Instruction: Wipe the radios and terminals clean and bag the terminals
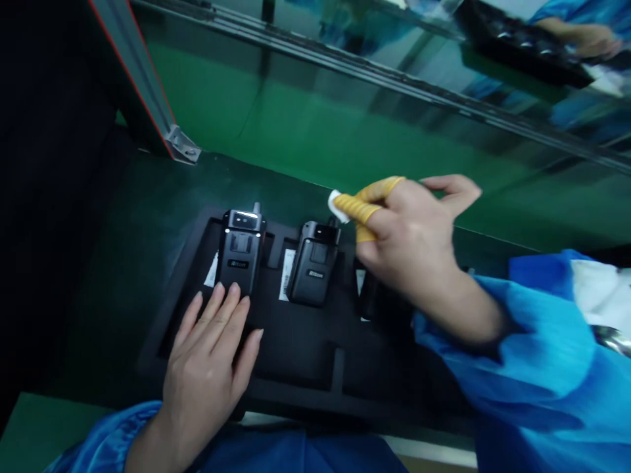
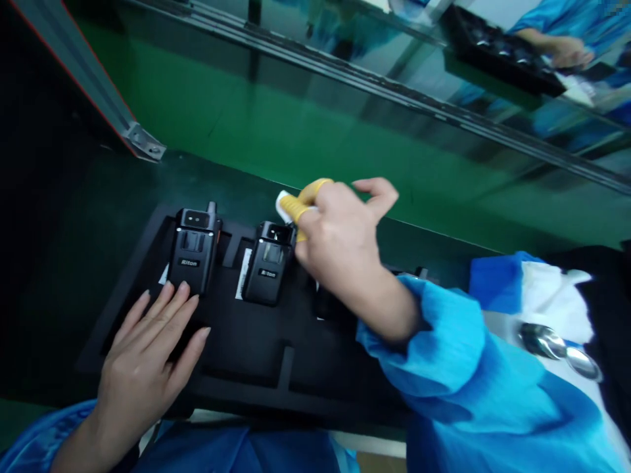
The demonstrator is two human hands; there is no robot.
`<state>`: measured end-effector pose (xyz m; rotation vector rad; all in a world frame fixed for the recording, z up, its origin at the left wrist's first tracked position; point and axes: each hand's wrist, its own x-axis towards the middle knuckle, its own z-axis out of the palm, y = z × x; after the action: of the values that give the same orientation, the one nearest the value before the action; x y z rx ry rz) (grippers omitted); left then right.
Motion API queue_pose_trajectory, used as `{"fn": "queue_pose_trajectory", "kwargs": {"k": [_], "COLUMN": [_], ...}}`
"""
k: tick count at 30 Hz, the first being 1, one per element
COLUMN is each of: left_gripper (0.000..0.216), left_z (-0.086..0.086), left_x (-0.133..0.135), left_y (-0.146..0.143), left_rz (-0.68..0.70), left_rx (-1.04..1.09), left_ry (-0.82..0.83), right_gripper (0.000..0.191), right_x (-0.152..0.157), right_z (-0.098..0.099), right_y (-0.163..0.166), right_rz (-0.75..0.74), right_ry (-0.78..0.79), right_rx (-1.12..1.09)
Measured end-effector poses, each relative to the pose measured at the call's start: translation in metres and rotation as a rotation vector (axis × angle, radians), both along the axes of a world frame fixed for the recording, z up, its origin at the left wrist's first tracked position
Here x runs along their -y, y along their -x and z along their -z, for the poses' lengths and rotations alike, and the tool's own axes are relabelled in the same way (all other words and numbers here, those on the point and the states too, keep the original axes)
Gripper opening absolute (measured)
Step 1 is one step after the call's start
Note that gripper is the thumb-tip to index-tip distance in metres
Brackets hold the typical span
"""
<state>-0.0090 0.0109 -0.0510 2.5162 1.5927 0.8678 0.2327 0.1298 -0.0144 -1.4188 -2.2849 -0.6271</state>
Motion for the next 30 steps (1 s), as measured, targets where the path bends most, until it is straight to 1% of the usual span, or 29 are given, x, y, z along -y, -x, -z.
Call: {"fn": "queue_pose_trajectory", "kwargs": {"k": [2,5,8,10,12,14,16,18,20,22,26,28,30], "left_gripper": [0.033,0.030,0.030,0.036,0.044,0.049,0.050,0.050,0.050,0.050,0.052,0.052,0.053], "left_z": [-0.002,-0.006,-0.008,-0.006,-0.003,0.000,0.001,0.002,0.002,0.003,0.005,0.005,0.004], "left_x": [0.001,0.005,0.009,0.009,0.009,0.007,0.006,0.006,0.005,0.005,0.005,0.006,0.007], "left_y": [-0.002,-0.014,-0.036,-0.050,-0.058,-0.061,-0.060,-0.058,-0.057,-0.057,-0.054,-0.052,-0.052], "left_rz": [0.019,0.098,0.215,0.256,0.261,0.257,0.252,0.252,0.251,0.253,0.275,0.280,0.277], "left_rx": [0.003,0.039,0.031,-0.054,-0.160,-0.227,-0.251,-0.258,-0.263,-0.265,-0.246,-0.213,-0.162], "left_ry": [-0.017,-0.003,0.049,0.067,0.064,0.051,0.038,0.024,0.011,0.000,0.000,0.001,0.002], "right_gripper": [0.032,0.031,0.033,0.036,0.037,0.037,0.036,0.035,0.034,0.031,0.028,0.026,0.024], "right_x": [-0.002,0.004,0.014,0.018,0.020,0.021,0.024,0.032,0.042,0.056,0.091,0.115,0.144], "right_z": [-0.004,-0.004,0.003,0.008,0.012,0.014,0.013,0.011,0.005,-0.003,-0.028,-0.041,-0.051], "right_y": [-0.023,-0.039,-0.034,-0.024,-0.014,-0.008,-0.006,-0.011,-0.023,-0.043,-0.098,-0.127,-0.154], "right_rz": [0.094,0.129,0.093,0.064,0.039,0.018,-0.003,-0.020,-0.008,0.062,0.281,0.441,0.638], "right_ry": [-0.018,0.047,0.135,0.160,0.183,0.203,0.206,0.200,0.174,0.110,-0.034,-0.038,-0.009], "right_rx": [-0.030,-0.027,0.000,0.007,0.011,0.026,0.058,0.090,0.087,0.038,-0.083,-0.110,-0.121]}}
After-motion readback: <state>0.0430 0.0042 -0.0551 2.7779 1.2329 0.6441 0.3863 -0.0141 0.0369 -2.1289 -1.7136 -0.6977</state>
